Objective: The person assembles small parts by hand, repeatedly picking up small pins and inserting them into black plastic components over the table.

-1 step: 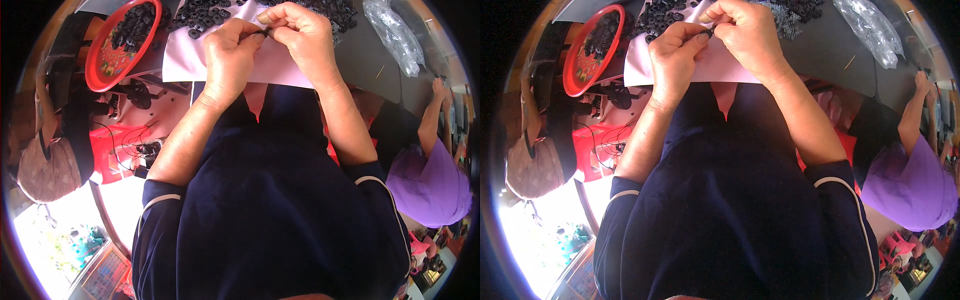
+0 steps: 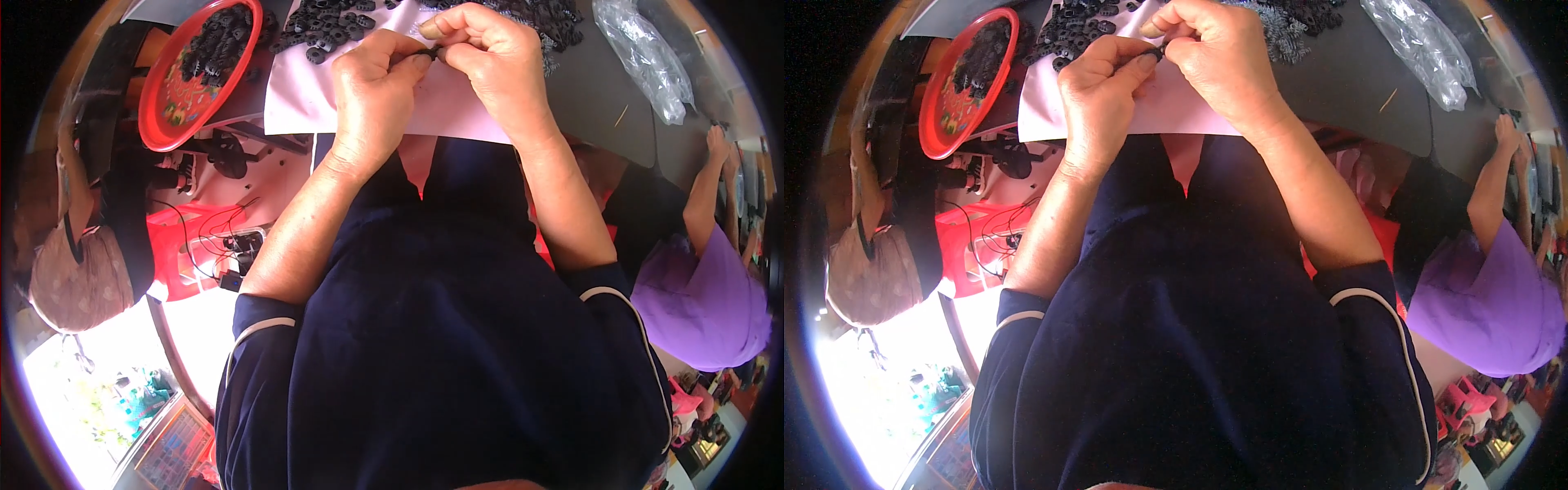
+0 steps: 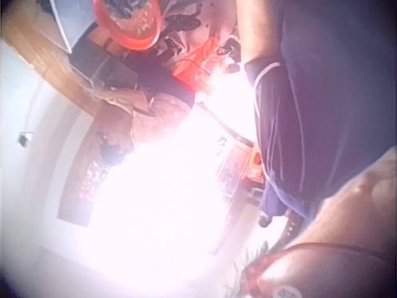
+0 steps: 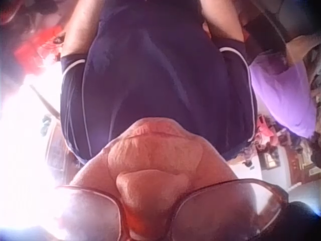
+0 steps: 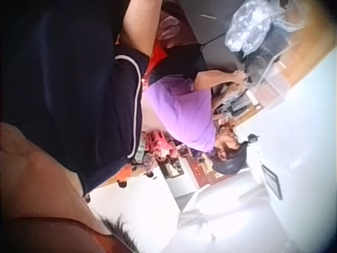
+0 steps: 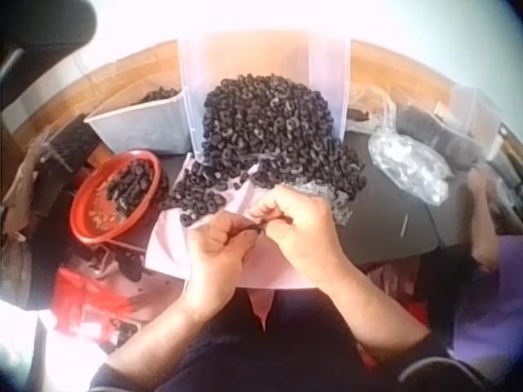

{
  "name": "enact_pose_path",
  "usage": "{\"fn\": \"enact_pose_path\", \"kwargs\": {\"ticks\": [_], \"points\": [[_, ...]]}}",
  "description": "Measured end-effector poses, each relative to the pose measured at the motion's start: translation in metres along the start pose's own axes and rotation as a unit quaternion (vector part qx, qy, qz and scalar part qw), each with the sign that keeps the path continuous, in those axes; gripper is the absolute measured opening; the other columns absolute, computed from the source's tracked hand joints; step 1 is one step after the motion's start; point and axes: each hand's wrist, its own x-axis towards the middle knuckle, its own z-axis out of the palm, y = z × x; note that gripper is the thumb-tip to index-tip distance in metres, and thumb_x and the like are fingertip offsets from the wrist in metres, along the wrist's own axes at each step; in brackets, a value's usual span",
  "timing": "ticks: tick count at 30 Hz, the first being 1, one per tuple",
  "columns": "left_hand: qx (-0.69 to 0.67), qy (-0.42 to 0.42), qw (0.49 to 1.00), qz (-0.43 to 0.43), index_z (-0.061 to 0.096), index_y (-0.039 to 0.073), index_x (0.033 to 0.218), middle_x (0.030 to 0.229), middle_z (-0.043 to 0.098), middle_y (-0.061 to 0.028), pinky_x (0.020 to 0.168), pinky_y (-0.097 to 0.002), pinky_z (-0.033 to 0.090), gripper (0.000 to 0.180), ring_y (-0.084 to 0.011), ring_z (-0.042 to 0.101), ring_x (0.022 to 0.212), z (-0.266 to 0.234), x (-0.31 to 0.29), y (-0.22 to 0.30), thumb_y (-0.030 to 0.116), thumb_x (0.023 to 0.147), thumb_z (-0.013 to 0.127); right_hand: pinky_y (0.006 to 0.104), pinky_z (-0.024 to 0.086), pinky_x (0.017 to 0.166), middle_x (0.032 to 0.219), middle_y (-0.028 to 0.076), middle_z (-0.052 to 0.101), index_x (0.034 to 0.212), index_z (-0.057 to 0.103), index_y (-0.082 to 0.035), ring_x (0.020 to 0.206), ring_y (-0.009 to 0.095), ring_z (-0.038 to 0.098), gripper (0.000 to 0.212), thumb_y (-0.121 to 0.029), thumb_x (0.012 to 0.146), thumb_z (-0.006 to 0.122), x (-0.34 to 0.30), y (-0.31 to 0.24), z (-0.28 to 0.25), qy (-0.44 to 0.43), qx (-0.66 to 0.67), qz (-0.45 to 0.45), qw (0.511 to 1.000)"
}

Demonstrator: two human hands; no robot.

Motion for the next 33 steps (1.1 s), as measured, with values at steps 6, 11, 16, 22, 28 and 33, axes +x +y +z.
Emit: {"fn": "enact_pose_path", "kwargs": {"ticks": [6, 11, 16, 22, 28, 33], "points": [[0.06, 0.004, 0.998, 0.031, 0.066, -0.003, 0.093, 0.076, 0.065, -0.0015, 0.058, -0.0192, 0.045, 0.009, -0.0051, 0.056, 0.065, 0.005, -0.001, -0.006, 0.001, 0.085, 0.066, 0.0313, 0.052, 0.063, 0.076, 0.015, 0.065, 0.086, 0.062, 0.002, 0.072, 0.023, 0.067, 0.022, 0.013, 0.07, 0.051, -0.009, 0.005, 0.009, 0.055, -0.065, -0.053, 0.995], [0.122, 0.049, 0.98, 0.147, 0.063, -0.002, 0.08, 0.07, 0.065, -0.0146, 0.058, -0.0326, 0.05, 0.006, -0.0244, 0.064, 0.062, 0.01, 0.0, -0.006, -0.002, 0.075, 0.066, 0.0353, 0.052, 0.063, 0.078, 0.016, 0.064, 0.087, 0.06, 0.001, 0.071, 0.03, 0.066, 0.026, 0.015, 0.069, 0.047, -0.008, 0.01, 0.014, 0.101, -0.105, -0.157, 0.977], [0.153, 0.069, 0.969, 0.181, 0.062, -0.001, 0.079, 0.07, 0.065, -0.0161, 0.059, -0.0344, 0.05, 0.005, -0.0296, 0.065, 0.063, 0.013, 0.0, -0.009, -0.003, 0.075, 0.064, 0.036, 0.051, 0.062, 0.076, 0.016, 0.061, 0.085, 0.058, 0.0, 0.069, 0.031, 0.064, 0.026, 0.016, 0.069, 0.047, 0.002, 0.028, 0.027, 0.173, 0.004, -0.339, 0.925], [0.141, 0.036, 0.976, 0.161, 0.062, -0.001, 0.079, 0.073, 0.066, -0.0165, 0.062, -0.0353, 0.051, 0.003, -0.0298, 0.067, 0.068, 0.007, -0.003, -0.002, -0.001, 0.077, 0.063, 0.0237, 0.053, 0.069, 0.082, 0.007, 0.07, 0.095, 0.064, -0.001, 0.075, 0.012, 0.067, 0.028, 0.014, 0.073, 0.055, -0.018, 0.02, 0.013, 0.066, -0.08, -0.088, 0.991], [0.276, -0.024, 0.94, 0.199, 0.065, 0.001, 0.09, 0.084, 0.067, -0.0129, 0.068, -0.0324, 0.052, 0.009, -0.0241, 0.067, 0.076, -0.005, 0.005, 0.001, 0.003, 0.081, 0.065, 0.026, 0.053, 0.068, 0.083, 0.008, 0.069, 0.096, 0.063, -0.004, 0.073, 0.015, 0.067, 0.033, 0.016, 0.071, 0.054, -0.018, 0.029, 0.017, 0.062, -0.104, -0.066, 0.991], [0.413, -0.075, 0.849, 0.321, 0.059, 0.006, 0.082, 0.079, 0.061, -0.0108, 0.064, -0.0421, 0.051, 0.007, -0.0326, 0.063, 0.076, -0.001, 0.015, 0.009, 0.004, 0.075, 0.06, 0.0249, 0.052, 0.074, 0.088, 0.005, 0.067, 0.099, 0.062, -0.001, 0.081, 0.012, 0.064, 0.031, 0.016, 0.074, 0.055, -0.019, 0.03, 0.013, 0.116, 0.079, 0.042, 0.989]]}}
